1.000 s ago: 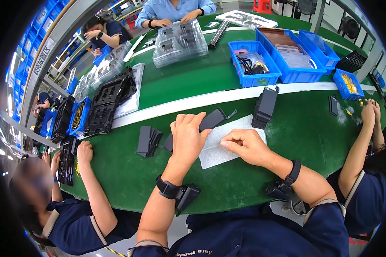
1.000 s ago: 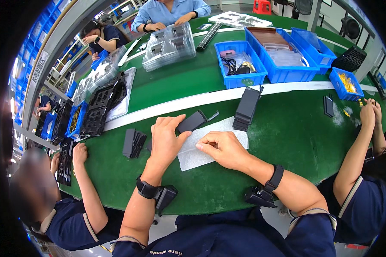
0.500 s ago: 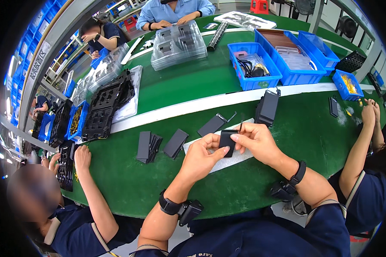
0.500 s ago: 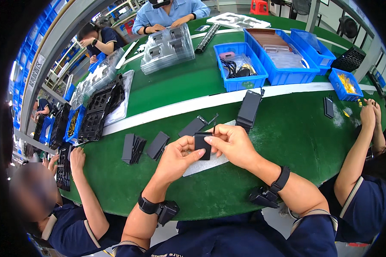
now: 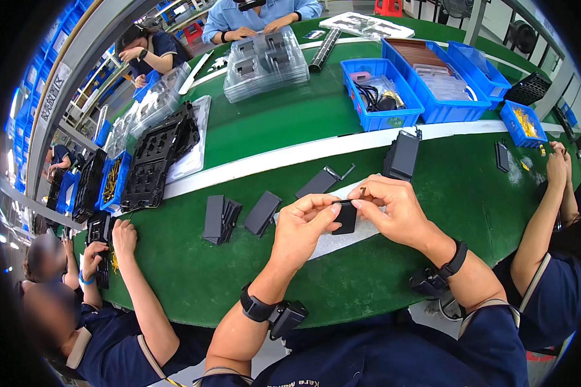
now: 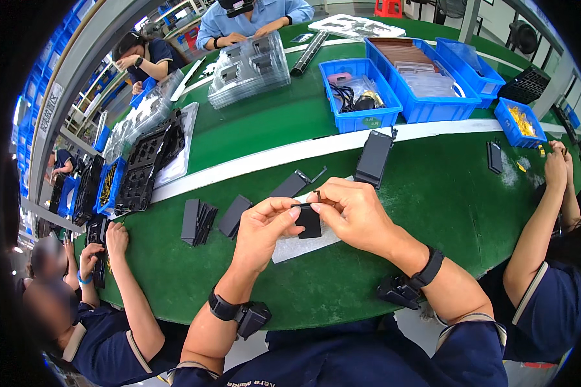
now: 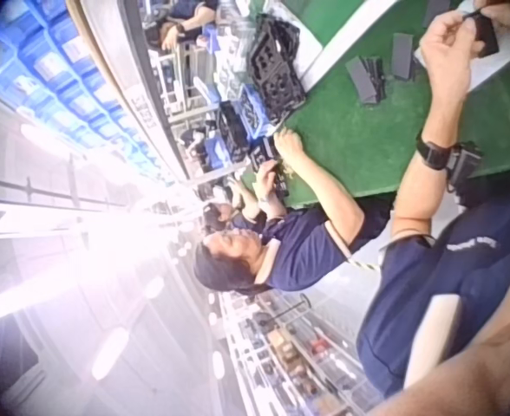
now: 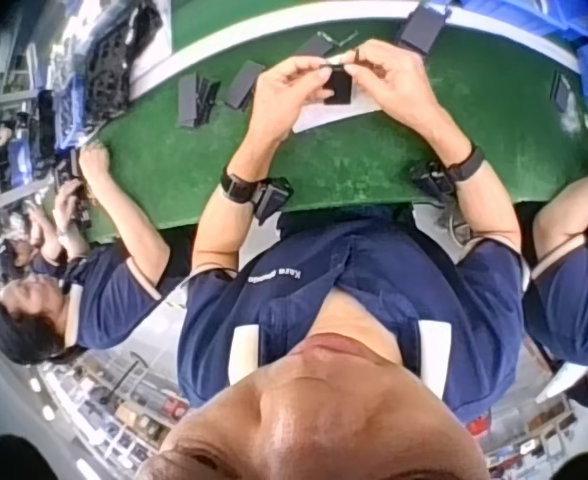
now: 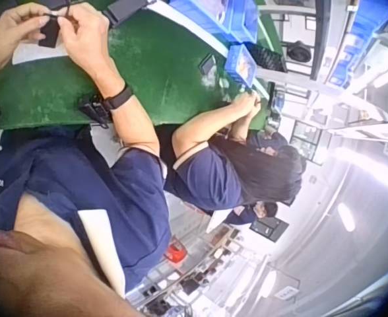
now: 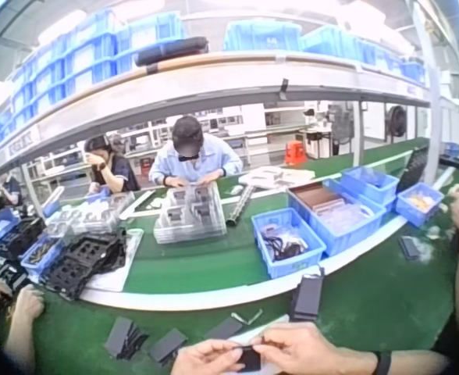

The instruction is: Assembling electronic components by fitting wires and parts into plastic housings at a factory workstation.

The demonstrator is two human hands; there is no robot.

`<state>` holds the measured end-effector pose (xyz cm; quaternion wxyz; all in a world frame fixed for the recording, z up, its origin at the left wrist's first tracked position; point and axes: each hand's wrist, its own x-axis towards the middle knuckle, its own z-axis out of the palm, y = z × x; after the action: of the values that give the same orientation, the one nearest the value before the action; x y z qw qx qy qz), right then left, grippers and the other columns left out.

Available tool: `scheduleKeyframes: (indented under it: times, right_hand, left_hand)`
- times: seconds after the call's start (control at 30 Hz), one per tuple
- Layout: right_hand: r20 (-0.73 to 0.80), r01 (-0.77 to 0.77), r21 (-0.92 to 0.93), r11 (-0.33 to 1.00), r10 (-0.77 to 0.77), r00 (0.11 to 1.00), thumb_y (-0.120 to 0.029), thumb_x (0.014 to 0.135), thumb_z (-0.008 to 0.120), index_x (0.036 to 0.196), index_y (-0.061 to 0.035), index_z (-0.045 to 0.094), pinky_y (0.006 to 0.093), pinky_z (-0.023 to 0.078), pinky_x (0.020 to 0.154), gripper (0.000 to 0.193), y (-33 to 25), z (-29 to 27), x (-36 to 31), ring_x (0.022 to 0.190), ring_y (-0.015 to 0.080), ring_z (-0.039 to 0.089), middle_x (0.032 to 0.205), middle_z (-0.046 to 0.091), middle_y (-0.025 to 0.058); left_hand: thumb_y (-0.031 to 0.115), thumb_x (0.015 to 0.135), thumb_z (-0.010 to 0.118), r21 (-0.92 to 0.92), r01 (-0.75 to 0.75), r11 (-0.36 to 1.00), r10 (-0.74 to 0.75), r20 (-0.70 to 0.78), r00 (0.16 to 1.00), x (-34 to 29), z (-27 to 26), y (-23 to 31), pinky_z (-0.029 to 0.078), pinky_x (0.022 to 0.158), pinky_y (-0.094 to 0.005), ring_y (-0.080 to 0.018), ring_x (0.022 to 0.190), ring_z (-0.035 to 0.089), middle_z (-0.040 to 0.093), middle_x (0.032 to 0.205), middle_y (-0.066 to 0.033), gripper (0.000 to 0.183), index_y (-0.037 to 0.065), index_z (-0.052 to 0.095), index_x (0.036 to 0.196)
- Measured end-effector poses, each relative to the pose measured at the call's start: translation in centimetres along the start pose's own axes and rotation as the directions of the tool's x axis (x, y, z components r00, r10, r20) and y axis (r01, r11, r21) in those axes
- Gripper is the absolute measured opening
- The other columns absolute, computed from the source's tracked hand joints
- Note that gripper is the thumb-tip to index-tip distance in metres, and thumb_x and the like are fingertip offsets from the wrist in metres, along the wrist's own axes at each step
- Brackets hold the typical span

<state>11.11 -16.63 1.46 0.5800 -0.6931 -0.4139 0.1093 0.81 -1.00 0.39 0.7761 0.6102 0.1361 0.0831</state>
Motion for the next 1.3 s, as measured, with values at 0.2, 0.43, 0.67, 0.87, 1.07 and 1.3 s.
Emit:
scheduleKeyframes:
  times: [0.2, 0.43, 0.67, 0.87, 1.07, 1.3]
  right_hand:
    - [0.028, 0.331, -0.344, 0.879, -0.343, 0.939, 0.007, 0.073, 0.059, 0.089, 0.0015, 0.063, 0.0352, 0.049, 0.057, 0.017, -0.1, 0.0, 0.2, 0.064, 0.0287, 0.060, 0.078, 0.060, 0.0136]
    - [0.048, 0.374, -0.331, 0.866, -0.380, 0.924, 0.006, 0.075, 0.056, 0.092, 0.0009, 0.065, 0.0341, 0.051, 0.059, 0.019, 0.8, -0.6, 0.2, 0.069, 0.0274, 0.064, 0.083, 0.065, 0.0152]
    - [0.029, -0.129, 0.042, 0.991, 0.128, 0.991, -0.003, 0.081, 0.059, 0.087, 0.0026, 0.065, 0.0270, 0.046, 0.053, 0.010, -1.1, -0.8, 0.1, 0.056, 0.0167, 0.060, 0.064, 0.062, 0.0123]
    - [0.052, -0.103, -0.112, 0.988, 0.109, 0.993, -0.005, 0.079, 0.063, 0.084, 0.0025, 0.065, 0.0267, 0.041, 0.049, 0.009, -1.7, -1.2, 0.0, 0.052, 0.0116, 0.053, 0.062, 0.061, 0.0101]
    - [0.065, -0.180, -0.012, 0.984, 0.180, 0.981, -0.004, 0.078, 0.063, 0.079, 0.0033, 0.064, 0.0281, 0.042, 0.050, 0.007, -1.6, -1.3, 0.1, 0.052, 0.0155, 0.055, 0.064, 0.061, 0.0116]
    - [0.049, 0.254, -0.369, 0.894, -0.254, 0.966, -0.003, 0.076, 0.063, 0.077, 0.0005, 0.061, 0.0364, 0.045, 0.052, 0.004, -1.4, -0.8, 0.1, 0.059, 0.0296, 0.058, 0.069, 0.060, 0.0130]
  left_hand:
    - [0.008, 0.087, 0.058, -0.059, 0.016, 0.998, -0.017, -0.022, 1.000, 0.3, -0.2, -0.3, 0.057, 0.068, -0.0293, -0.0128, 0.081, 0.062, 0.064, 0.092, -0.0072, 0.017, -0.001, 0.063, 0.100]
    - [0.010, 0.088, 0.058, -0.023, 0.041, 0.999, -0.042, -0.042, 0.998, 0.3, 0.0, 0.0, 0.057, 0.069, -0.0309, -0.0142, 0.083, 0.062, 0.064, 0.094, -0.0098, 0.020, -0.004, 0.062, 0.101]
    - [0.008, 0.086, 0.061, 0.011, -0.002, 1.000, 0.002, -0.036, 0.999, -0.2, 0.4, 0.3, 0.057, 0.071, -0.0283, -0.0134, 0.082, 0.062, 0.064, 0.094, -0.0097, 0.020, -0.004, 0.062, 0.102]
    - [0.007, 0.085, 0.063, 0.011, -0.016, 1.000, 0.016, -0.002, 1.000, -0.4, 0.3, 0.3, 0.057, 0.073, -0.0285, -0.0134, 0.083, 0.062, 0.064, 0.094, -0.0094, 0.020, -0.004, 0.062, 0.102]
    - [0.002, 0.084, 0.062, 0.029, -0.074, 0.997, 0.073, 0.057, 0.996, -0.4, 0.2, 0.2, 0.057, 0.074, -0.0288, -0.0135, 0.085, 0.062, 0.063, 0.097, -0.0093, 0.018, -0.004, 0.062, 0.101]
    - [-0.002, 0.081, 0.065, 0.097, -0.164, 0.982, 0.160, 0.050, 0.986, -0.3, 0.2, -0.6, 0.056, 0.072, -0.0260, -0.0113, 0.084, 0.062, 0.064, 0.093, -0.0075, 0.021, -0.003, 0.062, 0.101]
